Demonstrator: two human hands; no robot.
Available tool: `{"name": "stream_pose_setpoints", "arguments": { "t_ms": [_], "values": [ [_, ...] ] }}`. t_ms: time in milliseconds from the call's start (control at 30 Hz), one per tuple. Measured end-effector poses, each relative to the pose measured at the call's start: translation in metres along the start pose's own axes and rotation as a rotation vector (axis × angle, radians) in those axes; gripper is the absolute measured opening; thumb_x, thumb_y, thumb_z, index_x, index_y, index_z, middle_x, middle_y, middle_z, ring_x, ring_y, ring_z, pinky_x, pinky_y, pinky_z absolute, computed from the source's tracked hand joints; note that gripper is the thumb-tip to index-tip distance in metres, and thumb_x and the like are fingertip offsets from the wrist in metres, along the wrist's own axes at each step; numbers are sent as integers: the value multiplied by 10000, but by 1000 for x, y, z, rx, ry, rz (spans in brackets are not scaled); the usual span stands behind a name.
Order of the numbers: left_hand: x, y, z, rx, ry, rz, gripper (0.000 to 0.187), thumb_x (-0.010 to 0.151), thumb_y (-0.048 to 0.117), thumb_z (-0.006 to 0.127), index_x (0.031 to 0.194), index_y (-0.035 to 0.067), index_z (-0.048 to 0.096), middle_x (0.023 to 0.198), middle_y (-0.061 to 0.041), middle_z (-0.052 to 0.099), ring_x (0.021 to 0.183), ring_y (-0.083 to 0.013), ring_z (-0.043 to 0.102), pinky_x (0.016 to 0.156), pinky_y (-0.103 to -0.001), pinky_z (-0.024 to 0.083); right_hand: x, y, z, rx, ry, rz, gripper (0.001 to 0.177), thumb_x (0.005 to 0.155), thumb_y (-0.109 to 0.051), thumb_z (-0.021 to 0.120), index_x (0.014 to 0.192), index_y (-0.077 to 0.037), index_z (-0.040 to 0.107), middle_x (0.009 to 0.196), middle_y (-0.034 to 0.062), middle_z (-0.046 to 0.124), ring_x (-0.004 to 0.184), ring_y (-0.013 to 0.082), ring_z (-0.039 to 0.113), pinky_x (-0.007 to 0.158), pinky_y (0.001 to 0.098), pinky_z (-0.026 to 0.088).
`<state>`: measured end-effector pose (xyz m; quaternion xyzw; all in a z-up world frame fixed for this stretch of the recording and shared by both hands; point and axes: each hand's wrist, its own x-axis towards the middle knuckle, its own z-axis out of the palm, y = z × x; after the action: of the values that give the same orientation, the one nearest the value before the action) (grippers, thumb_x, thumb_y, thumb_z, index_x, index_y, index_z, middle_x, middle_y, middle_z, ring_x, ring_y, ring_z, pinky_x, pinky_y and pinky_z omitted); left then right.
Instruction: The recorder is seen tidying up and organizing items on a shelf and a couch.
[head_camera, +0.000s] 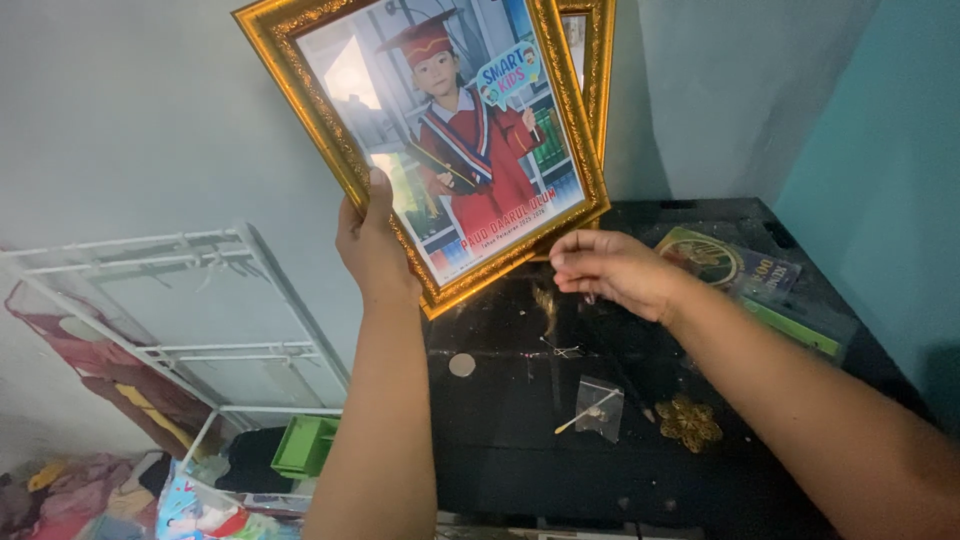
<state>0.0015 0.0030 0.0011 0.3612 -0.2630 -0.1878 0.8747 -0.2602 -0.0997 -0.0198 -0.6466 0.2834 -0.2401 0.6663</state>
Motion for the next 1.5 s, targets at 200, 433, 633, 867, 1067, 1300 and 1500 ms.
{"name": "stream_pose_setpoints", "arguments": {
  "t_ms": [200, 433, 633, 867, 1067, 1300, 1500],
  "values": [
    [-1, 4, 1, 81, 52, -59, 508, 905, 377, 740, 1268, 30, 670, 1101, -24, 658, 1011, -133, 603, 899, -314, 505, -5, -8, -4, -521, 57, -73, 232, 924, -203, 704, 1112, -67, 715, 1003, 62, 737, 922, 167, 731, 853, 328, 585],
    [1, -9, -3, -43, 21, 11, 476, 905, 346, 765, 1241, 20, 674, 1098, -18, 668, 1010, -127, 626, 903, -303, 520, 16, 28, -108, -1321, 314, -214, 349, 915, -358, 718, 1189, -141, 746, 1116, 102, 728, 988, 257, 710, 863, 419, 570],
    [-3, -9, 0, -85, 33, 20, 423, 904, 329, 777, 1183, 24, 689, 1009, -10, 635, 933, -134, 593, 852, -318, 516, -7, 5, -63, -1434, 99, 190, 556, 845, -438, 779, 1336, -205, 662, 1205, 107, 712, 1080, 332, 698, 973, 442, 540],
    [-5, -8, -1, -62, 34, 27, 416, 912, 331, 764, 1189, 29, 690, 1016, -7, 637, 950, -133, 596, 860, -319, 516, -19, -7, -36, -1436, -62, 113, 504, 772, -352, 802, 1246, -197, 726, 1210, 44, 721, 1137, 213, 671, 982, 403, 528],
    [-9, -3, 5, -58, 50, -8, 412, 907, 320, 755, 1211, 51, 685, 1064, -1, 655, 1003, -129, 610, 896, -313, 516, -23, -25, -59, -1022, -56, 144, 484, 810, -310, 731, 1264, -141, 713, 1144, 84, 791, 1046, 216, 745, 942, 388, 564],
    [-10, -2, 6, -143, 24, 12, 390, 938, 257, 733, 1245, 26, 665, 1091, -25, 636, 990, -131, 612, 861, -315, 541, -18, -11, -105, -1075, 41, 168, 565, 798, -395, 772, 1311, -168, 706, 1187, 71, 771, 1089, 210, 715, 980, 392, 533],
    [-9, -4, 6, -143, 33, 9, 375, 944, 251, 733, 1230, 16, 672, 1046, -27, 628, 956, -143, 608, 825, -323, 545, -4, 9, -121, -1425, 24, 70, 625, 725, -344, 889, 1291, -164, 694, 1117, 106, 740, 1027, 246, 701, 917, 400, 555]
  ]
}}
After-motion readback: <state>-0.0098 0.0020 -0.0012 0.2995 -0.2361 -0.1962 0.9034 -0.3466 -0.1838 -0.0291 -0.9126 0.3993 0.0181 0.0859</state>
